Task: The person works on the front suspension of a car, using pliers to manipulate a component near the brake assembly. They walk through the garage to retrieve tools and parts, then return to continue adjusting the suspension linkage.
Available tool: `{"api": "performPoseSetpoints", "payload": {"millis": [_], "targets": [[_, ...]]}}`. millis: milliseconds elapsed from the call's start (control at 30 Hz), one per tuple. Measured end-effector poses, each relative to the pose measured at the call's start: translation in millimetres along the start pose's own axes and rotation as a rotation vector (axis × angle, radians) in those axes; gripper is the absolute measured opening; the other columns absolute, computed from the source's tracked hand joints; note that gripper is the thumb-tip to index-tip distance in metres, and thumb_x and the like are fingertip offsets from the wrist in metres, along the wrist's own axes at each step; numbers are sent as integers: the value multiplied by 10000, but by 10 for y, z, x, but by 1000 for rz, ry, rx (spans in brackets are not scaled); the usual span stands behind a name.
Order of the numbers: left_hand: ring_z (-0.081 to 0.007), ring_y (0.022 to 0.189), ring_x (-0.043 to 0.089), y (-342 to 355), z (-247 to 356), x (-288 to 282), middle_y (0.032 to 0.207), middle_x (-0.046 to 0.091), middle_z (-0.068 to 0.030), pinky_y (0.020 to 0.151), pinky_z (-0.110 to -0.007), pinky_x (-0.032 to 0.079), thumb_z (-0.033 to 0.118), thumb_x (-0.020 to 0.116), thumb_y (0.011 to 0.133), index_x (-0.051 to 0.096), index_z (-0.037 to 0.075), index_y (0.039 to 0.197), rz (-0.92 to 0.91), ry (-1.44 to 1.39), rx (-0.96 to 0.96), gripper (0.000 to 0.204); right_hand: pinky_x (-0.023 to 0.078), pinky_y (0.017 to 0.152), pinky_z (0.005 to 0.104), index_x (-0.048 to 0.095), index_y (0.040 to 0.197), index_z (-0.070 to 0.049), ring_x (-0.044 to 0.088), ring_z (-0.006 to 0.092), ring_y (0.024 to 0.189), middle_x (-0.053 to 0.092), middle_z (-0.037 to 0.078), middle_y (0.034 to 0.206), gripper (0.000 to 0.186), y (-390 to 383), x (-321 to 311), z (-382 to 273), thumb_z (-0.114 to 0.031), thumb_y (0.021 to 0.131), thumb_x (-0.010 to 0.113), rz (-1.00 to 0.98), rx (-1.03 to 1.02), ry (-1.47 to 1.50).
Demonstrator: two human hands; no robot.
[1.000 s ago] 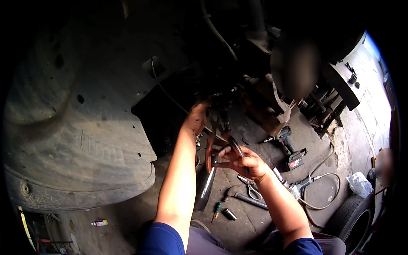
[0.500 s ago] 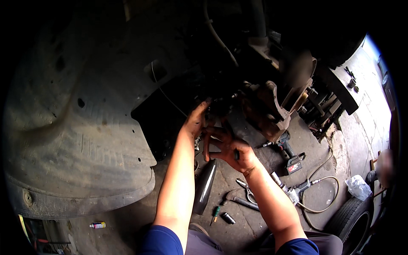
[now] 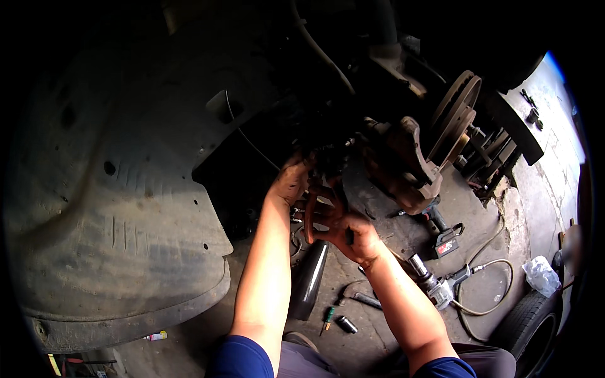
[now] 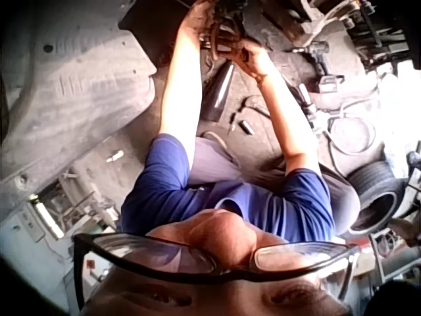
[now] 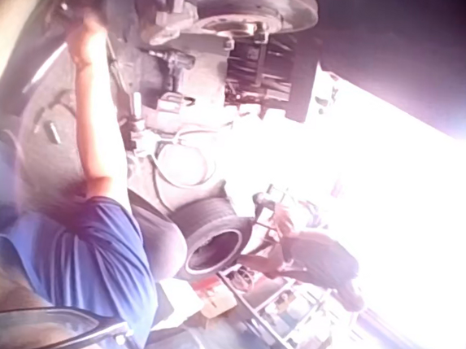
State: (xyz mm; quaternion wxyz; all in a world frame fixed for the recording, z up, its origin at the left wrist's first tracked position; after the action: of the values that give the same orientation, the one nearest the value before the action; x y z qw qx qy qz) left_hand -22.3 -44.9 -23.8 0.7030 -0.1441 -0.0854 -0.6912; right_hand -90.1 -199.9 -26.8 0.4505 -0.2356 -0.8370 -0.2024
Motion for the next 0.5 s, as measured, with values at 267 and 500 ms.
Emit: {"api": "performPoseSetpoints", "payload": {"millis": [267, 500], "targets": [[-336, 1111, 659, -1, 48, 126, 1343, 643, -144, 868, -516, 563, 655, 704, 830, 538, 97, 1460, 160, 37, -347, 859, 481, 1017, 506, 301, 1600, -119, 555, 340, 1279, 506, 145, 1432, 830, -6, 39, -32, -125, 796, 504, -21, 27, 26], [-344, 1098, 651, -32, 40, 164, 1345, 638, -123, 847, -539, 559, 694, 700, 817, 577, 172, 1421, 294, 111, -403, 808, 481, 1029, 513, 308, 1600, -130, 541, 324, 1308, 500, 139, 1456, 816, -23, -6, -30, -127, 810, 510, -15, 41, 68]]}}
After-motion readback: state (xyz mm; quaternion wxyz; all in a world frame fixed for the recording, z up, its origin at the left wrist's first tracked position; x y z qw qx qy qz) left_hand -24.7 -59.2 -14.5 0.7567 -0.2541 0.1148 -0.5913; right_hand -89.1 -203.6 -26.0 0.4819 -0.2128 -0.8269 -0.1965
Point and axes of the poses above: each hand's wrist, its own y-axis towards the middle knuckle, its own x-axis out of the palm, z = x × y, the point moved 6 cm from there along y, towards the middle knuckle
